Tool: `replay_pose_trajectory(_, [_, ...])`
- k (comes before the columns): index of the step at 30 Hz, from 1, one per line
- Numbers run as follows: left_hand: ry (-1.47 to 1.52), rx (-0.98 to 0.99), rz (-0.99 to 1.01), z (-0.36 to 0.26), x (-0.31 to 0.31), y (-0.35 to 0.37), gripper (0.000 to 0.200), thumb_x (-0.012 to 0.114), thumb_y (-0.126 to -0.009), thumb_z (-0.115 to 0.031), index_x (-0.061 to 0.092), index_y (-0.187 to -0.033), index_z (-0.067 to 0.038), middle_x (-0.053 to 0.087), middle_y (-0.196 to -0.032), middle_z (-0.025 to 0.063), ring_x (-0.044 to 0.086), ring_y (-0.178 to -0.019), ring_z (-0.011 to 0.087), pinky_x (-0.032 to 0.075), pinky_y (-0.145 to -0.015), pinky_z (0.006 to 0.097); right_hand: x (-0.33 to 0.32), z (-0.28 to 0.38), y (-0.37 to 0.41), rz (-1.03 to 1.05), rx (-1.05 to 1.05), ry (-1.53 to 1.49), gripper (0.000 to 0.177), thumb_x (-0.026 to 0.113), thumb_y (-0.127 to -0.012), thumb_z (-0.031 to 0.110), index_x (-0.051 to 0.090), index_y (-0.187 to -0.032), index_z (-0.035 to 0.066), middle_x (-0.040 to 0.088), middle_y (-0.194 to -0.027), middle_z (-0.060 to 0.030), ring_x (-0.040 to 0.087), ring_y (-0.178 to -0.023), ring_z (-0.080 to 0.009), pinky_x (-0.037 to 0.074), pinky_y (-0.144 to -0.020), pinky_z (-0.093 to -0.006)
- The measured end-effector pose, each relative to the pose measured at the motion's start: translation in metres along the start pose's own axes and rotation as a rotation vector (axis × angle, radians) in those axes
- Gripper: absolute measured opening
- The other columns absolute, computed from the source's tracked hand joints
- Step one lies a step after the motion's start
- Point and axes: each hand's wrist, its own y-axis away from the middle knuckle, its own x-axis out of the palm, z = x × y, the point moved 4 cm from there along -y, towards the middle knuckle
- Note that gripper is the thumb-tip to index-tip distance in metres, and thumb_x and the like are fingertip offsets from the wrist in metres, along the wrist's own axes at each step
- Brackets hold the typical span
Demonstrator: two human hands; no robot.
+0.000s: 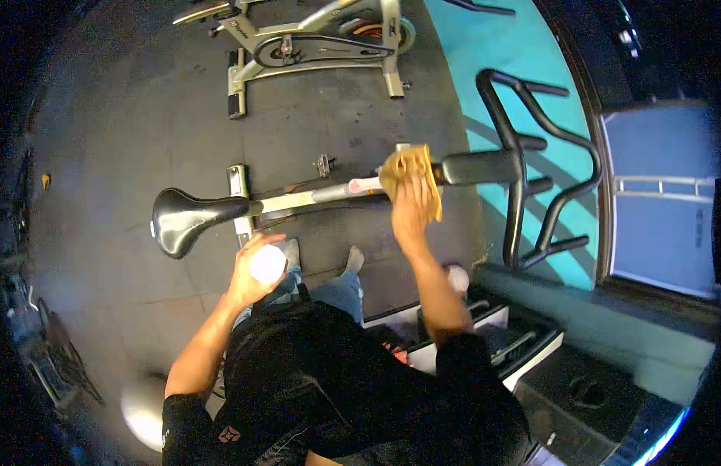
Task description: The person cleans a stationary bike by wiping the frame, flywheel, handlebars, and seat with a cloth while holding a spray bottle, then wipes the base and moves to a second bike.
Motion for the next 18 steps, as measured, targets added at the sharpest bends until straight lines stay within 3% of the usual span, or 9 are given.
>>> replay_pose_trajectory(1, [0.009, -0.009, -0.028, 0.003, -0.004, 0.002, 0.049, 0.072, -0.064, -0.007, 0.063, -0.112, -0.006, 0.058, -0.087, 0.0127, 0.061, -0.081, 0.0295, 0.051, -0.078, 0.037, 0.0, -0.001, 0.02, 0.081, 0.093, -0.028, 0.035, 0.047, -0.088, 0.008, 0.055, -0.119, -0.006, 0.052, -0.128, -0.0227, 0.04, -0.128, -0.0411, 0.028, -0.111, -0.0467])
replay_pose_trajectory(5, [0.02, -0.029, -0.04, 0.012, -0.013, 0.011, 0.052, 0.071, -0.061, -0.005, 0.063, -0.112, -0.004, 0.059, -0.089, 0.0131, 0.06, -0.084, 0.0298, 0.05, -0.079, 0.0357, 0.033, -0.119, 0.14, -0.589, 0.888, -0.984, 0.041, 0.052, -0.096, 0.024, 0.049, -0.129, 0.0, 0.056, -0.125, -0.0208, 0.059, -0.106, -0.0372, 0.047, -0.095, -0.0476])
replay_pose_trajectory(6, [-0.003, -0.08, -0.024, 0.012, -0.016, 0.011, 0.048, 0.07, -0.063, -0.006, 0.063, -0.111, -0.004, 0.061, -0.092, 0.0142, 0.061, -0.085, 0.0296, 0.05, -0.08, 0.0356, -0.001, -0.124, 0.128, -0.58, 1.209, -0.953, 0.045, 0.049, -0.098, 0.03, 0.043, -0.134, 0.004, 0.056, -0.125, -0.0196, 0.058, -0.11, -0.0359, 0.048, -0.096, -0.0476])
replay_pose_trajectory(7, [-0.032, -0.123, 0.014, 0.012, -0.018, 0.01, 0.044, 0.069, -0.066, -0.006, 0.063, -0.11, -0.003, 0.063, -0.095, 0.0154, 0.062, -0.086, 0.0293, 0.049, -0.081, 0.0355, -0.037, -0.111, 0.091, -0.731, 1.181, -1.438, 0.045, 0.047, -0.1, 0.03, 0.04, -0.136, 0.005, 0.055, -0.126, -0.019, 0.056, -0.112, -0.0341, 0.048, -0.096, -0.0484])
replay_pose_trajectory(8, [-0.042, -0.06, 0.011, 0.013, -0.017, 0.007, 0.045, 0.068, -0.066, -0.006, 0.063, -0.11, -0.003, 0.062, -0.091, 0.0145, 0.061, -0.081, 0.0278, 0.049, -0.078, 0.0345, -0.048, -0.118, 0.067, -0.729, 1.209, -1.425, 0.041, 0.046, -0.1, 0.028, 0.044, -0.134, 0.005, 0.054, -0.127, -0.0175, 0.056, -0.113, -0.0332, 0.047, -0.097, -0.0504])
replay_pose_trajectory(9, [-0.051, -0.042, 0.068, 0.012, -0.013, 0.004, 0.045, 0.068, -0.066, -0.006, 0.063, -0.11, -0.003, 0.062, -0.091, 0.0145, 0.061, -0.081, 0.0278, 0.049, -0.078, 0.0345, -0.041, -0.132, 0.05, -0.614, 1.022, -1.7, 0.044, 0.051, -0.097, 0.029, 0.046, -0.133, 0.006, 0.054, -0.127, -0.0164, 0.055, -0.113, -0.0334, 0.046, -0.097, -0.0512])
replay_pose_trajectory(11, [-0.015, -0.091, 0.102, 0.011, -0.009, -0.003, 0.044, 0.069, -0.065, -0.005, 0.063, -0.109, -0.003, 0.061, -0.09, 0.0136, 0.06, -0.078, 0.0259, 0.049, -0.076, 0.0336, -0.003, -0.152, 0.018, -0.612, 1.138, -1.525, 0.03, 0.05, -0.096, 0.025, 0.052, -0.121, 0.009, 0.059, -0.114, -0.0097, 0.058, -0.103, -0.0273, 0.049, -0.09, -0.0433])
replay_pose_trajectory(15, [-0.054, 0.021, 0.206, -0.007, 0.007, -0.023, 0.046, 0.07, -0.065, -0.005, 0.064, -0.11, -0.002, 0.063, -0.09, 0.0119, 0.062, -0.083, 0.0272, 0.049, -0.079, 0.0348, 0.022, -0.13, -0.031, -0.778, 0.745, -1.676, 0.035, 0.046, -0.098, 0.01, 0.048, -0.132, 0.004, 0.056, -0.128, -0.0085, 0.055, -0.115, -0.0226, 0.044, -0.1, -0.0379])
replay_pose_trajectory(18, [-0.053, 0.183, 0.264, -0.037, 0.029, -0.051, 0.047, 0.072, -0.064, -0.007, 0.063, -0.11, -0.004, 0.064, -0.095, 0.013, 0.063, -0.087, 0.0261, 0.05, -0.08, 0.0351, 0.015, -0.097, 0.0, -0.852, 0.891, -1.569, 0.051, 0.055, -0.097, 0.027, 0.039, -0.139, 0.003, 0.05, -0.136, -0.0079, 0.049, -0.121, -0.0221, 0.037, -0.105, -0.0365])
